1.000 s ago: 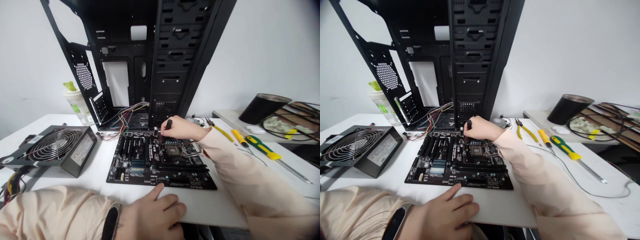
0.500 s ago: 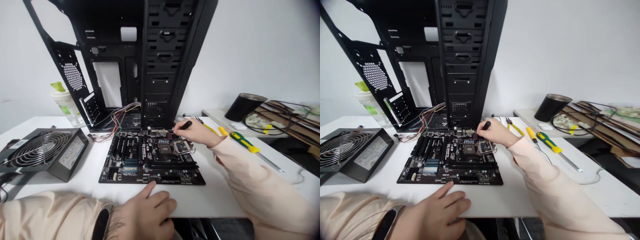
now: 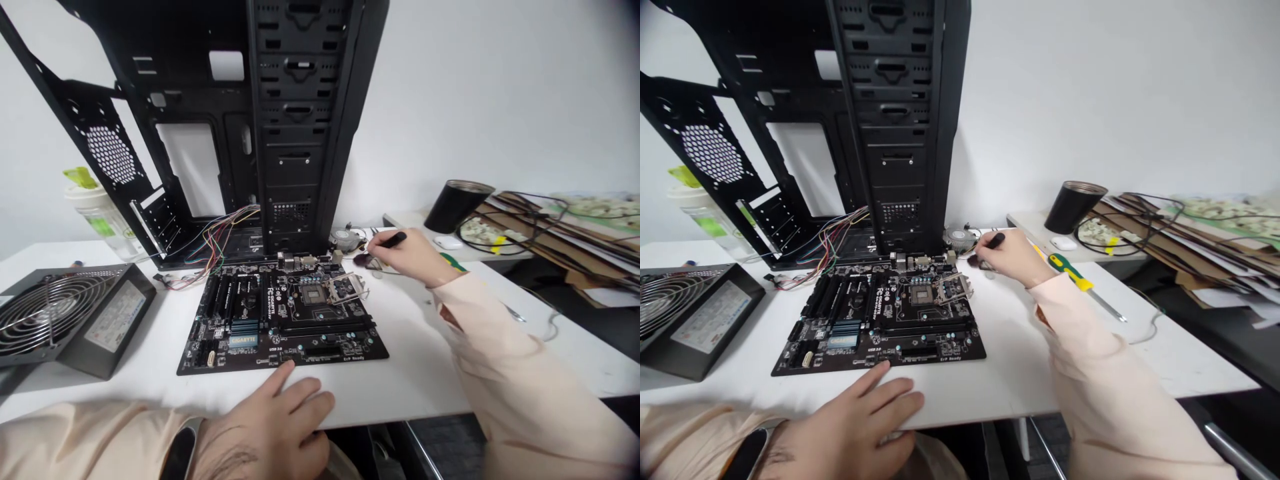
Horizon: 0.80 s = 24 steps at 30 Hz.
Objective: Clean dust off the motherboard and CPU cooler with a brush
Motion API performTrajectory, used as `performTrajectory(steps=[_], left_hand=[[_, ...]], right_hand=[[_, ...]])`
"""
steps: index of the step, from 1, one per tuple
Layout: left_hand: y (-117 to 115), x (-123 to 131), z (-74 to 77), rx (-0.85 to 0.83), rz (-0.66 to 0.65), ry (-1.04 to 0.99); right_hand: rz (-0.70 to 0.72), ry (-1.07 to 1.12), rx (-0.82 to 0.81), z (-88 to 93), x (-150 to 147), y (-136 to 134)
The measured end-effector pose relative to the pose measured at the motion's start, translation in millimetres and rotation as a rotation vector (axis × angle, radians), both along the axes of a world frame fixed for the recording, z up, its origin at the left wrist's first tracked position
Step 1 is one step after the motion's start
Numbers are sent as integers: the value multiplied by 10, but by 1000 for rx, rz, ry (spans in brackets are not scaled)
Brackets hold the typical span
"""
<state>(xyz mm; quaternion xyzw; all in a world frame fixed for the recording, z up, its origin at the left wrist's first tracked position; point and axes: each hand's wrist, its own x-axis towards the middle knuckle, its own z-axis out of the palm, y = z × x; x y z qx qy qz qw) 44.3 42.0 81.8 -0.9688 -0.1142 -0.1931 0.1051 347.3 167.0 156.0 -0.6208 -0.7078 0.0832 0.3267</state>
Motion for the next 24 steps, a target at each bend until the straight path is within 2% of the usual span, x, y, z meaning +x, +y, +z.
performTrajectory(steps=[4,8,11,17,20,24], left_hand=[[15,0,-2,-24,-10,29],[28,-3,-10,-33,-16,48],[26,-4,-1,-58,-17,93],[12,-22,43,-62,-18,119],[1,-26,43,-65,-5,117],[-3,-18,31,-55,0,120]], right_hand=[[92,134,103,-47,-189,-92],[244,100,7,-157,-337,-94],[215,98,6,-202,-274,-30],[113,102,121,-175,-125,16],[130,109,183,-154,-196,-45],[239,136,192,-182,-309,-87]])
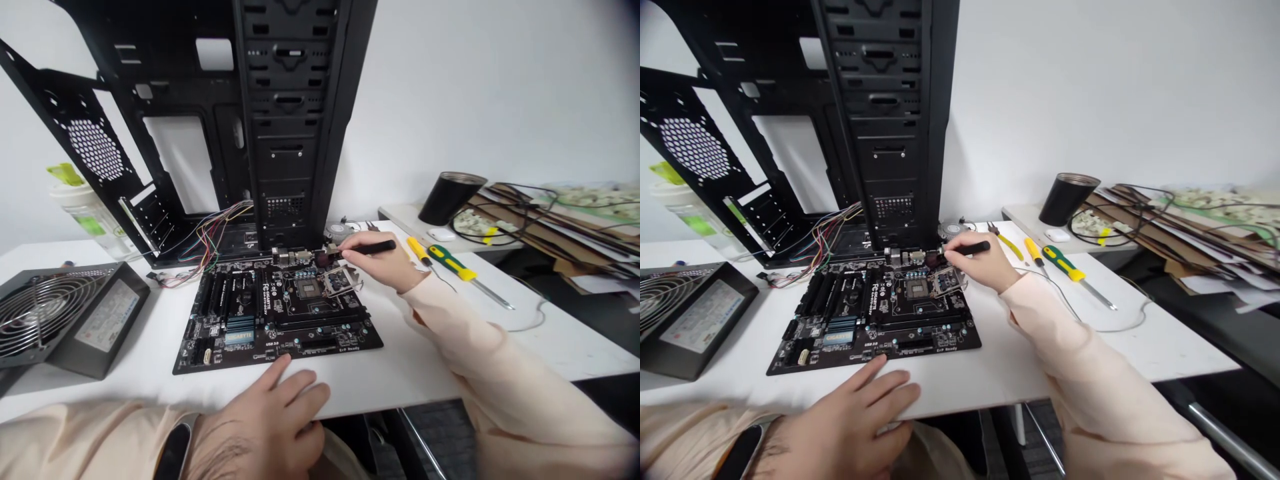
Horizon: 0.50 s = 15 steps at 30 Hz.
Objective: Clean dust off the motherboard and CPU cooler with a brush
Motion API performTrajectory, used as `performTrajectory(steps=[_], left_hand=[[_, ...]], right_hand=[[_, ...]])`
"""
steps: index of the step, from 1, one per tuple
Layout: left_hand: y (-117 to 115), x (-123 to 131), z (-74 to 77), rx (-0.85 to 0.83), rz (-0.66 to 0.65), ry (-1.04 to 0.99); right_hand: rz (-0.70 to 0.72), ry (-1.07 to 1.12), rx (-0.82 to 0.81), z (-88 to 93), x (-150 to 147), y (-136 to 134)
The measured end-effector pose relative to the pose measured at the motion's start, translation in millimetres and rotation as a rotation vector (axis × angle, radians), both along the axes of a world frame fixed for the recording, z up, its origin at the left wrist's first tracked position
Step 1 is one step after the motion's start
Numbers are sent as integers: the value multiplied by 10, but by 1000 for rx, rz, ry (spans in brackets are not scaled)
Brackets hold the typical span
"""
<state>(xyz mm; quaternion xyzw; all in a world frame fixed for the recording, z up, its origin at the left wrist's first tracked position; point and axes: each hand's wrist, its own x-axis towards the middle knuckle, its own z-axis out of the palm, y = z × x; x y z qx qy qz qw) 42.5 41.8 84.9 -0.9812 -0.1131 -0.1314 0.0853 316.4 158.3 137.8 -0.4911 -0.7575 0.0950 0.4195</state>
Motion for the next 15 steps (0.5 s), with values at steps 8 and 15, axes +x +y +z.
performTrajectory(steps=[8,15], left_hand=[[12,-8,5,-3,-6,-2],[31,4,-65,25,-21,-51]], right_hand=[[33,-52,-61,-111,141,136],[-72,-130,-26,-11,229,121]])
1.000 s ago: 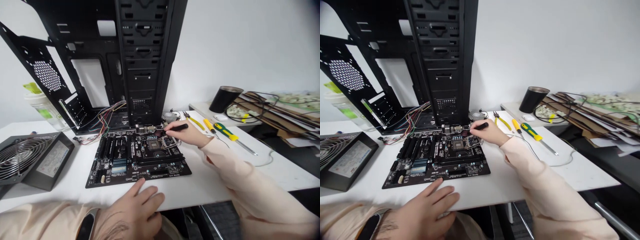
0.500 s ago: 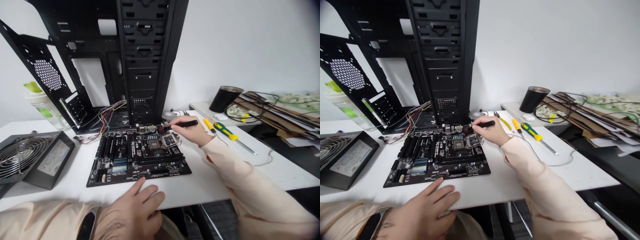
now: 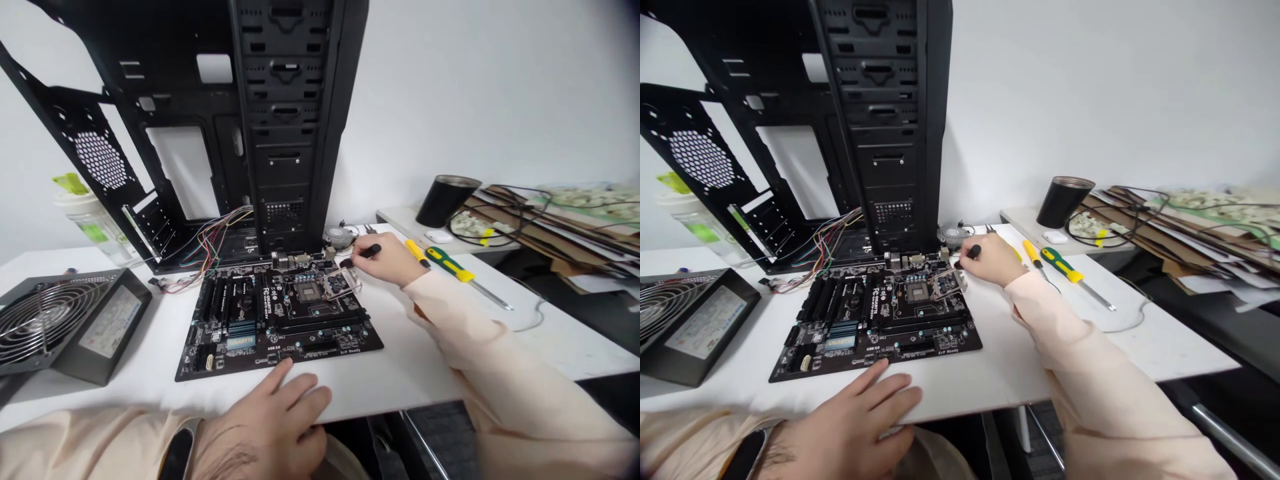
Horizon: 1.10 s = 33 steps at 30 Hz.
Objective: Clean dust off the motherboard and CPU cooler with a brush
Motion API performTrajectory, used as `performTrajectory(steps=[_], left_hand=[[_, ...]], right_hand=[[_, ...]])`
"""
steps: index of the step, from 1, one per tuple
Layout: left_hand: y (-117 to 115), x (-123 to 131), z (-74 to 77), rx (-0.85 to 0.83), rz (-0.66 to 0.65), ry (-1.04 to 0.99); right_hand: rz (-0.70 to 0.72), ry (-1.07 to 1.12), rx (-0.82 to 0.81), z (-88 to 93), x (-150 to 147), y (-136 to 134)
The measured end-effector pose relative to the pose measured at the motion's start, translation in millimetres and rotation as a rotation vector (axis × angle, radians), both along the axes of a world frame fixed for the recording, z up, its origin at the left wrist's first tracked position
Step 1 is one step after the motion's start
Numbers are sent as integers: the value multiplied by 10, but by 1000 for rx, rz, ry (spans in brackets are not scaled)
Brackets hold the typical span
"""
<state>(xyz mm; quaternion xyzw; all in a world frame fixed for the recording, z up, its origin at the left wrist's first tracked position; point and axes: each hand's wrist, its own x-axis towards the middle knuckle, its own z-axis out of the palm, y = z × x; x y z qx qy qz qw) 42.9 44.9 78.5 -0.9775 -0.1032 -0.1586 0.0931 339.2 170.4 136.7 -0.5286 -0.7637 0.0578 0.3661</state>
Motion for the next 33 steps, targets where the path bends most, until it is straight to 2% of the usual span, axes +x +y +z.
performTrajectory(steps=[5,10,15,22,26,28,30,33], left_hand=[[2,-14,20,-13,2,31],[-19,-8,83,-35,7,65],[-15,-3,86,-33,4,53],[-19,-16,117,-43,1,46],[-28,-9,129,-49,16,49],[-24,-5,129,-43,11,55],[-21,-5,123,-38,9,54],[-24,-10,112,-41,0,54]], right_hand=[[-57,114,26,29,-70,-41],[19,170,-88,-57,-156,-10],[33,151,-152,-68,-71,34],[-20,66,-122,-19,-6,8],[-86,60,-28,22,4,-10],[-164,119,68,33,-11,-19],[-215,272,137,40,-61,-38],[-137,641,96,52,-191,-94]])
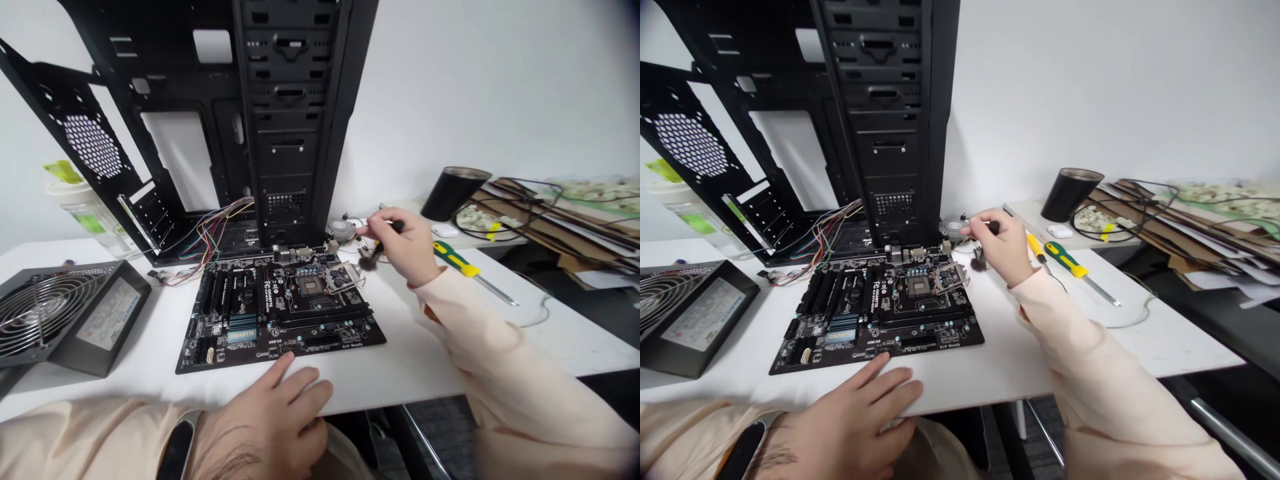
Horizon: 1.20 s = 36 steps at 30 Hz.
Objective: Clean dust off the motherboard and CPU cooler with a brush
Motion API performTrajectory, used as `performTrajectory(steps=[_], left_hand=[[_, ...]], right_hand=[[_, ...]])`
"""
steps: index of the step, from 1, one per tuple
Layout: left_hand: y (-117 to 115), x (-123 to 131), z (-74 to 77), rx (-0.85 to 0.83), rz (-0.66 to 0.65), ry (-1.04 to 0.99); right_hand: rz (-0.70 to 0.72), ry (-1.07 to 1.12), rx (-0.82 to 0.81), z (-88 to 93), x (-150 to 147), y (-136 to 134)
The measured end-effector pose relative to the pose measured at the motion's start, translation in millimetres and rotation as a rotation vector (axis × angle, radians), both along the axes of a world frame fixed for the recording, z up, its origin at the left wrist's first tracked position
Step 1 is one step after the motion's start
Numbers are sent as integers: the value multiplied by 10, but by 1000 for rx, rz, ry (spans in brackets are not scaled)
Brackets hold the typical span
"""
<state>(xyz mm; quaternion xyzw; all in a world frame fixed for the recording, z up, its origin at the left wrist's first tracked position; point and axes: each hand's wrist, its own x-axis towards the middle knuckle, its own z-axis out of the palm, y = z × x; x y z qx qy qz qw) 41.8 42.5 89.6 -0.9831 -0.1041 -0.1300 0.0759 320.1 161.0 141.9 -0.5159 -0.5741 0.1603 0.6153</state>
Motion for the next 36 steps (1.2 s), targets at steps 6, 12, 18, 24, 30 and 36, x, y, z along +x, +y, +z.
performTrajectory(steps=[6,12,18,24,30,36], left_hand=[[-10,11,5,4,18,-23],[-13,12,14,-26,10,-9],[-15,15,34,6,1,-11],[-17,4,29,-6,15,16],[-10,24,48,0,17,-9],[-22,12,18,1,8,-4]], right_hand=[[32,193,104,34,-65,-73],[-175,286,159,50,194,67],[181,448,-39,28,40,18],[394,535,-7,31,-198,-131],[471,492,-85,8,-255,-177],[334,206,-132,10,-282,-234]])
